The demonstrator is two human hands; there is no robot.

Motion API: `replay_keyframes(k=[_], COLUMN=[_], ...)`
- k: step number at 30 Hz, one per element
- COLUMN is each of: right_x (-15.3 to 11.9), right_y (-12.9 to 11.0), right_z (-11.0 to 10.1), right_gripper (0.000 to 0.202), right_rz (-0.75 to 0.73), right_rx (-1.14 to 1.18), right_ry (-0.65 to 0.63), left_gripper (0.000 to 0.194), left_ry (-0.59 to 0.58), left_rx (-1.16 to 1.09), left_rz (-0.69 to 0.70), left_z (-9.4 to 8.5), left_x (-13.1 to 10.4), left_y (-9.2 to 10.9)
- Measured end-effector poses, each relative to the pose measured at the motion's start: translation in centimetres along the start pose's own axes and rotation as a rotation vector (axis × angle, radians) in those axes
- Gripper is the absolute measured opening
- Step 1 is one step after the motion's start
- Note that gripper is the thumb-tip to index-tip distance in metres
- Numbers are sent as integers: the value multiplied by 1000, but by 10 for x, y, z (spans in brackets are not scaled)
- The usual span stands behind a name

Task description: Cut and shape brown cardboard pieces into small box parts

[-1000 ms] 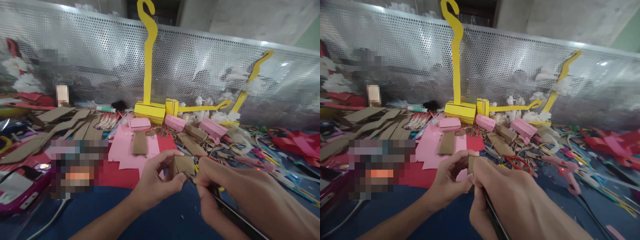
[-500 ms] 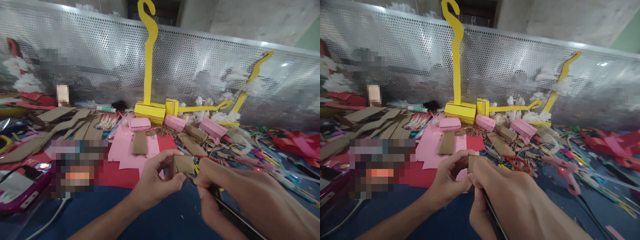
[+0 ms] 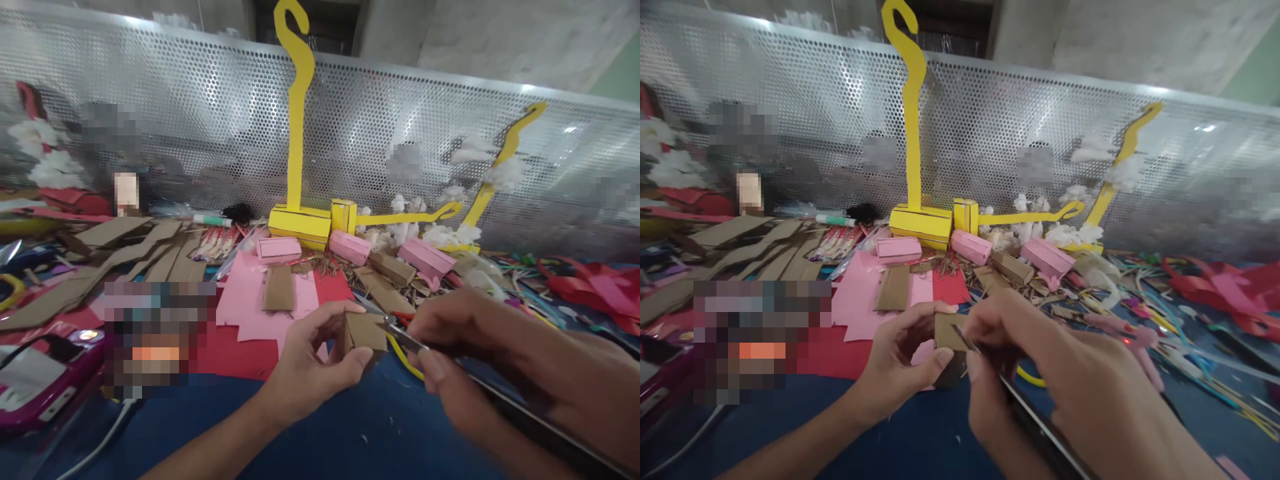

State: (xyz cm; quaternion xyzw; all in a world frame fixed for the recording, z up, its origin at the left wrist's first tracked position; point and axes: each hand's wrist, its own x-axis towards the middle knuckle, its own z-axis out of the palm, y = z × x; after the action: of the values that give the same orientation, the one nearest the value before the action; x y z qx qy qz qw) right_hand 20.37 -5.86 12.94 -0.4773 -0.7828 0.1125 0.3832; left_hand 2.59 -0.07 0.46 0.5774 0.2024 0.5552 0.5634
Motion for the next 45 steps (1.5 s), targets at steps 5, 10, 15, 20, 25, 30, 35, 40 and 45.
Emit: replay_keyframes(k=[5, 10, 15, 20, 25, 30, 35, 40, 45], right_x=[8, 12, 11, 9, 4, 2, 4, 5, 2], right_y=[19, 34, 44, 50, 53, 55, 50, 47, 49], right_z=[-17, -19, -13, -6, 3, 13, 19, 20, 20], right_gripper=[9, 18, 16, 16, 19, 21, 21, 18, 14], right_rz=[29, 161, 165, 123, 119, 88, 32, -3, -10], right_rx=[16, 179, 334, 418, 520, 510, 469, 439, 416], right_ry=[-129, -33, -27, -15, -35, -91, -131, -121, -120], left_gripper=[38, 40, 38, 35, 35, 38, 38, 39, 39], left_ry=[24, 12, 8, 52, 81, 83, 42, 21, 49], left_rx=[58, 83, 96, 131, 192, 204, 143, 108, 127], left_rz=[-19, -18, 0, 4, 18, 22, 15, 4, 2], left_z=[-3, -9, -7, -4, -5, -4, -4, -4, -3], left_x=[0, 1, 3, 3, 3, 1, 0, 0, 1], left_y=[-1, -1, 1, 3, 2, 2, 0, -2, -1])
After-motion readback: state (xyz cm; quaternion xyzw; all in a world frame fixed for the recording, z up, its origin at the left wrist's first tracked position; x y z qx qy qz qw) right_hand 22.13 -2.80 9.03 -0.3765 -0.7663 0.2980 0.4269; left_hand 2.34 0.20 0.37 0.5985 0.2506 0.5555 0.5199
